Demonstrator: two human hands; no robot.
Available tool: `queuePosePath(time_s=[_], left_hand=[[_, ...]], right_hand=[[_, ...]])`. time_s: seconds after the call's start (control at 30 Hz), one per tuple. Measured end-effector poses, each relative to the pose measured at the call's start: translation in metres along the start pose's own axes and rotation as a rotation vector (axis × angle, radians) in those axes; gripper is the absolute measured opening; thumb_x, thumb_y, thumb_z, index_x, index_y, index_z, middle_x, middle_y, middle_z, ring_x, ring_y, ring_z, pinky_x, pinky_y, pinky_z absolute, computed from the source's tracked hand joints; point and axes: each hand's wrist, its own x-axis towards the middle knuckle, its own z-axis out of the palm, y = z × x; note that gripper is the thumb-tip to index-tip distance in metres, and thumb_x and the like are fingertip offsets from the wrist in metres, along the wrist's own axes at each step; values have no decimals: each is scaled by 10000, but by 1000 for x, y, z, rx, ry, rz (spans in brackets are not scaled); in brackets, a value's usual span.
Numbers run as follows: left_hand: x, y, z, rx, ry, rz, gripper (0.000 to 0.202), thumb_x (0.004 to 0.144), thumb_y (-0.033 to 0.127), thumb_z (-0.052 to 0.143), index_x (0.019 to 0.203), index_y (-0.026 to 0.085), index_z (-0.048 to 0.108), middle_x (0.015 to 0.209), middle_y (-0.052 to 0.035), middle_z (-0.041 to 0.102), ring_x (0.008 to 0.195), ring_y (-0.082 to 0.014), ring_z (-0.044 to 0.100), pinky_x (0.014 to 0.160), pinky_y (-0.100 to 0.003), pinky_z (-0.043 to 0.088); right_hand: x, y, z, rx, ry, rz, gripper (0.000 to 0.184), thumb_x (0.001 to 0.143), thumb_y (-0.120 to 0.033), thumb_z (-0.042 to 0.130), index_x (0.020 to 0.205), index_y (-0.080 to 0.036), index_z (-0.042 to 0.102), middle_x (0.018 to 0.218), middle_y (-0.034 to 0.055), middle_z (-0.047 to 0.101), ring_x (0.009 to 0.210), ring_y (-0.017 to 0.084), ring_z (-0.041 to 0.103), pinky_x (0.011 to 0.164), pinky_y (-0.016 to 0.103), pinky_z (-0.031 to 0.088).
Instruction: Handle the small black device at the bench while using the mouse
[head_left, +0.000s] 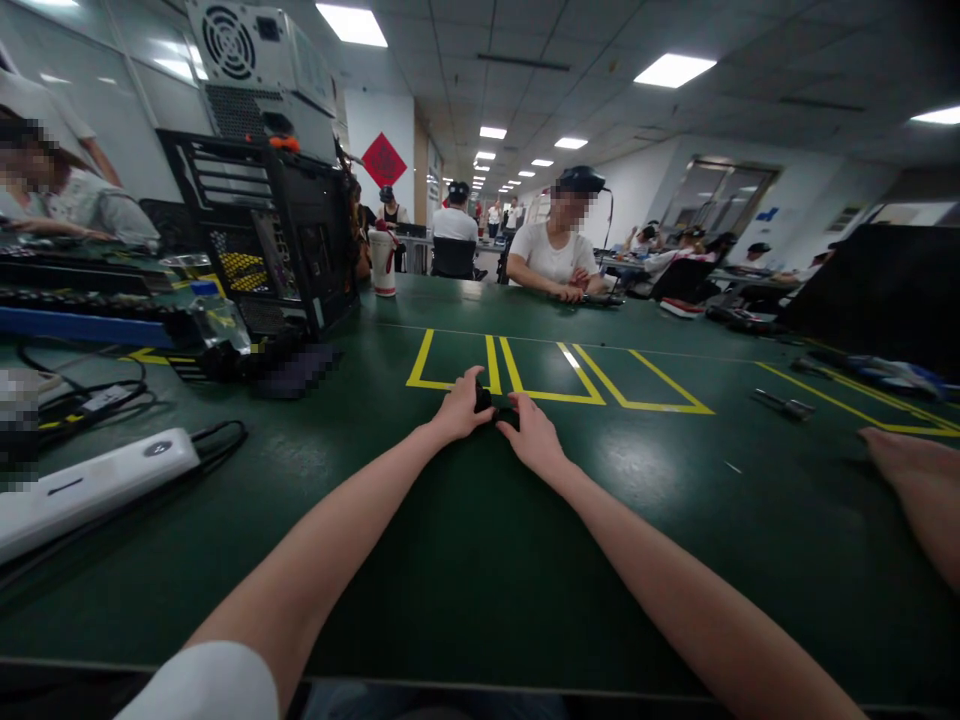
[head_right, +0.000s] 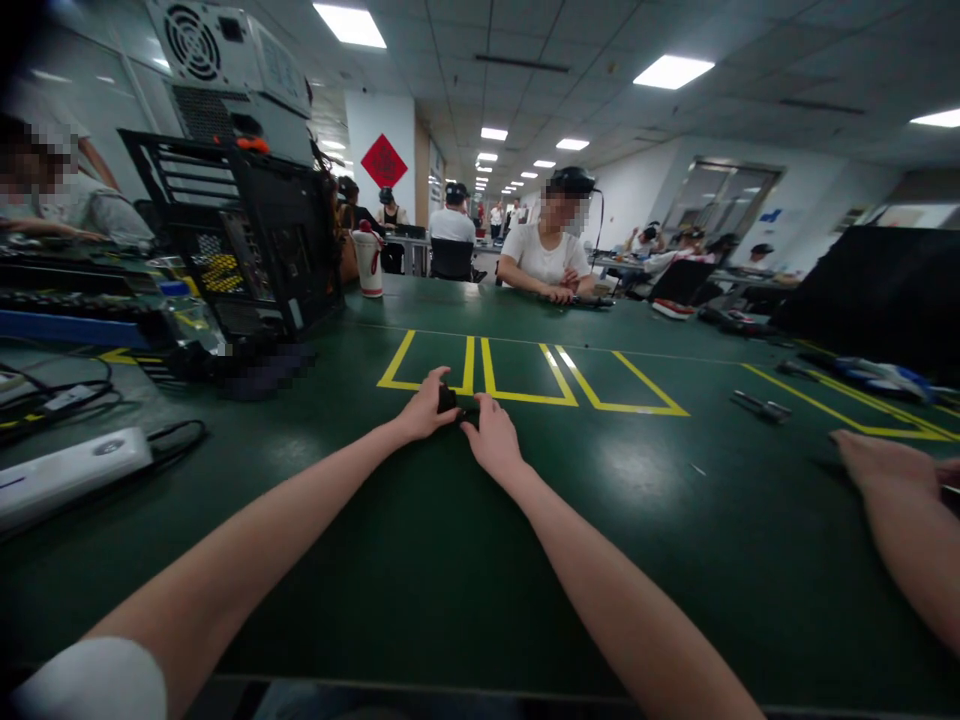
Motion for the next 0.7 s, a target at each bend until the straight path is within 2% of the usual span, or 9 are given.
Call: queuePosePath(time_s=[0.13,0.23,0.33,0.4,0.47,0.53,0.6,0.7], left_hand=[[-47,21,-21,-47,-122,79,668,714,276,578,1265,200,209,1190,-124,402,1084,-261,442,911,-483,361],[-95,47,-45,-69,-293,103,708,710,294,587,1289,223,185,1194,-112,408,1096,-256,435,938,-465,346],[-148,78,-69,-73,-449,139,700,684,293,614,1276,270,241,1185,-79,422,1074,-245,442,924,-437,365],[-180,97,-80,-88,-535,140,719,684,300,625,1283,329,229,1177,-43,439,1075,-226,442,926,-407,373],[-204,110,-86,-93,-575,94,765,678,292,637,1292,388,190,1190,-25,438,1073,-220,445,911,-391,395],[-220,114,-86,-57,-552,47,741,678,271,635,1275,427,225,1219,-24,425,1088,-239,433,911,-411,397],[-230,111,-81,-13,-515,26,643,694,250,606,1231,452,313,1209,-26,441,1090,-263,428,913,-455,388],[-241,98,-74,-11,-486,-29,486,704,269,573,1123,474,438,1185,-6,464,1093,-264,430,908,-469,401]], right_hand=[[-39,-19,-22,87,-163,-85,508,713,-202,572,1179,-185,370,1177,120,490,1042,254,524,891,463,405],[-86,-38,-46,228,-327,-126,557,689,-203,604,1195,-239,374,1213,88,469,1076,246,503,924,455,388],[-133,-60,-66,415,-458,-75,626,645,-194,646,1200,-256,365,1189,75,490,1031,226,532,914,424,406],[-159,-72,-71,569,-524,-10,620,630,-157,649,1178,-255,375,1106,65,545,1017,214,542,920,415,401],[-176,-80,-66,763,-554,70,630,612,-131,653,1162,-247,367,1070,61,559,1041,208,533,949,415,374],[-186,-86,-55,974,-563,161,659,572,-142,685,1136,-247,362,1064,67,553,1042,218,535,933,419,387],[-193,-91,-41,1142,-537,248,677,516,-177,732,1086,-260,376,1094,75,528,1012,229,548,886,416,422],[-198,-101,-20,1255,-444,314,643,460,-230,774,996,-277,423,1246,78,404,994,231,544,826,387,460]])
